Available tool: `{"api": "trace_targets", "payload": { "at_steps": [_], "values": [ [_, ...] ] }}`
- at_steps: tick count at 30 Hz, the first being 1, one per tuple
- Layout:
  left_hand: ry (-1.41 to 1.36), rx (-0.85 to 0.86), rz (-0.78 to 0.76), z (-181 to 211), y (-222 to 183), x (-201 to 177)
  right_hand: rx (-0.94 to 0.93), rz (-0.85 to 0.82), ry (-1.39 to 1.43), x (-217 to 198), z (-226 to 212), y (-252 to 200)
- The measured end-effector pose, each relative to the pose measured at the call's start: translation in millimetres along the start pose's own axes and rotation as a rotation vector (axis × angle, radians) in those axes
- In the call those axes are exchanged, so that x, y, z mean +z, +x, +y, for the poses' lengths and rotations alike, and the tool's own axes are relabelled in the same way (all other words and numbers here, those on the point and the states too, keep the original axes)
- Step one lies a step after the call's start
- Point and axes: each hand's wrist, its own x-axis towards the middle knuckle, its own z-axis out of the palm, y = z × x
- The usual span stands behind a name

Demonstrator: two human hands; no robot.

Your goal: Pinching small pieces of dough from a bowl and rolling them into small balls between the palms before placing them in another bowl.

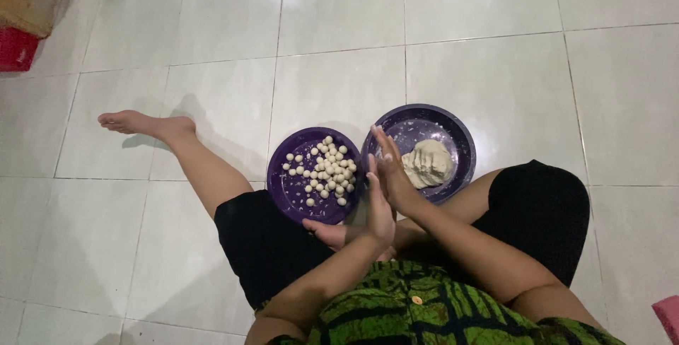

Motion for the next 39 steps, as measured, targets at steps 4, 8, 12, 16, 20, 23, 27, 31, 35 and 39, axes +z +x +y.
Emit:
{"api": "trace_targets", "payload": {
  "at_steps": [4,8,12,16,20,23,27,31,35,39],
  "values": [
    [-0.357,-0.372,0.163,7.6,16.0,-11.7,-0.006,0.002,-0.024,-5.1,-2.7,-4.5],
    [-0.121,0.032,0.033,-2.3,22.7,-13.8,-0.023,-0.015,-0.033,-0.3,-4.8,-4.3],
    [-0.077,-0.035,0.041,-7.9,4.1,-6.8,-0.039,-0.031,-0.039,5.0,-7.2,-1.6],
    [-0.199,-0.196,0.076,-16.3,13.3,-22.7,-0.052,-0.033,-0.061,3.1,-7.3,-5.0],
    [-0.287,-0.209,0.145,-7.4,26.1,-31.9,-0.067,-0.045,-0.069,7.5,-7.7,-7.8],
    [-0.292,0.043,0.057,-8.9,1.7,-9.4,-0.088,-0.047,-0.072,13.6,-8.8,-6.1],
    [-0.227,-0.369,0.212,-50.8,18.5,-45.9,-0.098,-0.047,-0.086,18.3,-5.6,-12.3],
    [-0.239,-0.337,0.191,-36.7,30.7,-45.0,-0.145,-0.114,-0.218,26.2,-1.0,-20.9],
    [-0.243,-0.281,0.169,-36.8,18.6,-43.9,0.042,-0.070,-0.062,10.2,13.9,0.0],
    [-0.249,-0.249,0.147,-43.8,10.1,-33.5,-0.047,-0.049,-0.035,12.0,-13.9,-9.3]
  ]
}}
